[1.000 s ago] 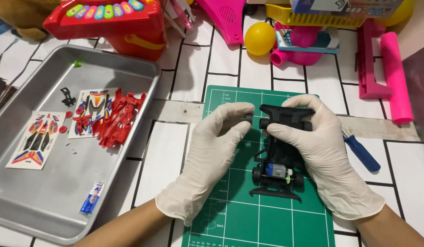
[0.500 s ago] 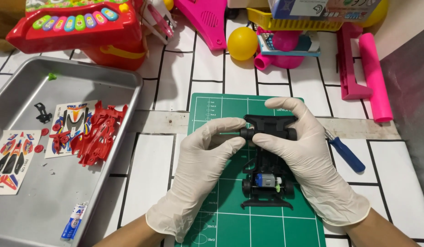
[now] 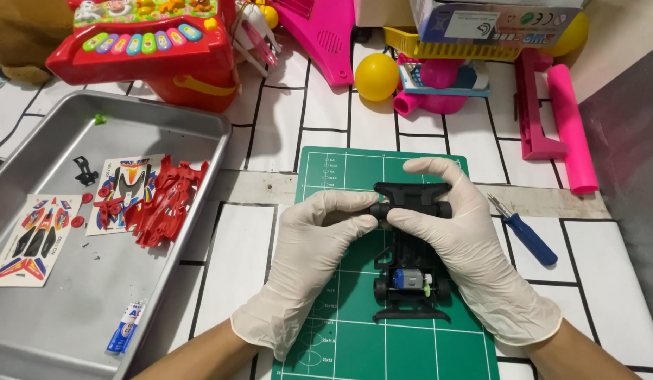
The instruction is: The person assembles a toy car chassis on a green cutting mat. They insert a small green pin into the motor housing, attach two black wheels to the axles, and then fit a black rear body panel onto the chassis frame.
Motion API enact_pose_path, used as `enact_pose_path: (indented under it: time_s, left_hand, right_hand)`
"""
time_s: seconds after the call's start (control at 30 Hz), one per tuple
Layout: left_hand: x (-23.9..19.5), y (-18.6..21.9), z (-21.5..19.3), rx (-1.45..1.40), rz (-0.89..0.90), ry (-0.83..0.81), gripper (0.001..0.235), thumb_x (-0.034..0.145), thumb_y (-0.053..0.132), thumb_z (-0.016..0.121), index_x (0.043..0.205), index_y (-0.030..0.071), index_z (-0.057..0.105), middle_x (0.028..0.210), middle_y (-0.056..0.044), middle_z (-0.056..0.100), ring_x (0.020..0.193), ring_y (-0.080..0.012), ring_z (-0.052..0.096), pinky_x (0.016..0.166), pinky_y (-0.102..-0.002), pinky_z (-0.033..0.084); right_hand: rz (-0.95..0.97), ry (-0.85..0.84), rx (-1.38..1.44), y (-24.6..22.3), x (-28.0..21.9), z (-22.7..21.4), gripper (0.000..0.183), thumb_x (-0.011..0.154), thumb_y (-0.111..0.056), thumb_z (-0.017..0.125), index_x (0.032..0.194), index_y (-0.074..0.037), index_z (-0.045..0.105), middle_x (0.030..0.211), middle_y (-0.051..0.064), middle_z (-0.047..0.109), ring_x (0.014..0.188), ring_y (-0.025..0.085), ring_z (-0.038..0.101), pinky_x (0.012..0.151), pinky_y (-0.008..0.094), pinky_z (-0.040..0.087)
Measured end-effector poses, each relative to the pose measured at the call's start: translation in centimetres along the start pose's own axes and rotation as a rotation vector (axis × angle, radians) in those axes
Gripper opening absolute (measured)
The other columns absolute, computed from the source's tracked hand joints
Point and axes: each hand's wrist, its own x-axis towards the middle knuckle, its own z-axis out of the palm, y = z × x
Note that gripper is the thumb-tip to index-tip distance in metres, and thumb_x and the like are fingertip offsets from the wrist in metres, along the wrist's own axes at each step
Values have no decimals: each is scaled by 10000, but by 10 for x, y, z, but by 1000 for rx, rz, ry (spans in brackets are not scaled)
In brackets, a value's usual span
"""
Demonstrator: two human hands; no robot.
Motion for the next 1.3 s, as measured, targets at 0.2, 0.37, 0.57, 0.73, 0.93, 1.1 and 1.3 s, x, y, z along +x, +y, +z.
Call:
enact_pose_path:
  time_s: [0.2,0.37,0.57,0.73,0.93,1.1,1.3]
  left_hand:
    - [-3,-8,-3,26,106,-6,272,733,-68,835,982,33,793,1018,-121,816,994,-203,783,951,-288,653]
    - [-3,-8,-2,23,100,12,275,727,-83,836,972,37,803,995,-116,819,971,-200,787,931,-289,665]
    - [-5,-12,-4,51,207,-1,276,720,-73,856,962,42,789,990,-114,809,969,-199,783,931,-291,669]
    - [-5,-14,-4,50,271,-18,277,724,-93,849,961,36,786,999,-131,804,979,-219,786,933,-299,675]
    - [-7,5,3,-8,112,-70,315,794,-48,786,1098,31,756,1122,-127,803,1036,-229,790,967,-315,657]
    - [-10,5,2,1,67,-68,305,761,48,843,1058,48,778,1089,-103,804,1021,-197,778,928,-299,663]
    - [-14,8,2,-10,67,-46,287,766,30,837,1049,39,794,1081,-109,806,1030,-216,790,958,-314,665]
  right_hand:
    - [16,22,-41,-2,-3,2,549,660,-44,848,1169,-148,670,827,80,742,694,146,682,641,257,588]
    - [18,6,33,6,1,0,551,663,-12,853,1172,-123,672,855,100,749,717,168,701,657,278,603]
    - [71,11,73,6,-1,2,537,677,16,847,1166,-131,678,806,119,745,667,178,683,620,285,586]
    - [150,41,135,4,-2,5,546,667,56,825,1170,-97,682,843,171,751,689,233,698,644,327,592]
    - [41,46,137,-1,-6,1,568,678,-19,821,1212,-117,655,846,169,753,699,229,700,659,313,595]
    - [-3,37,77,1,-9,0,562,682,-3,838,1203,-114,659,853,151,770,731,199,710,689,288,593]
    - [37,46,78,-7,-13,5,565,682,22,822,1208,-104,658,902,168,776,775,227,734,728,311,613]
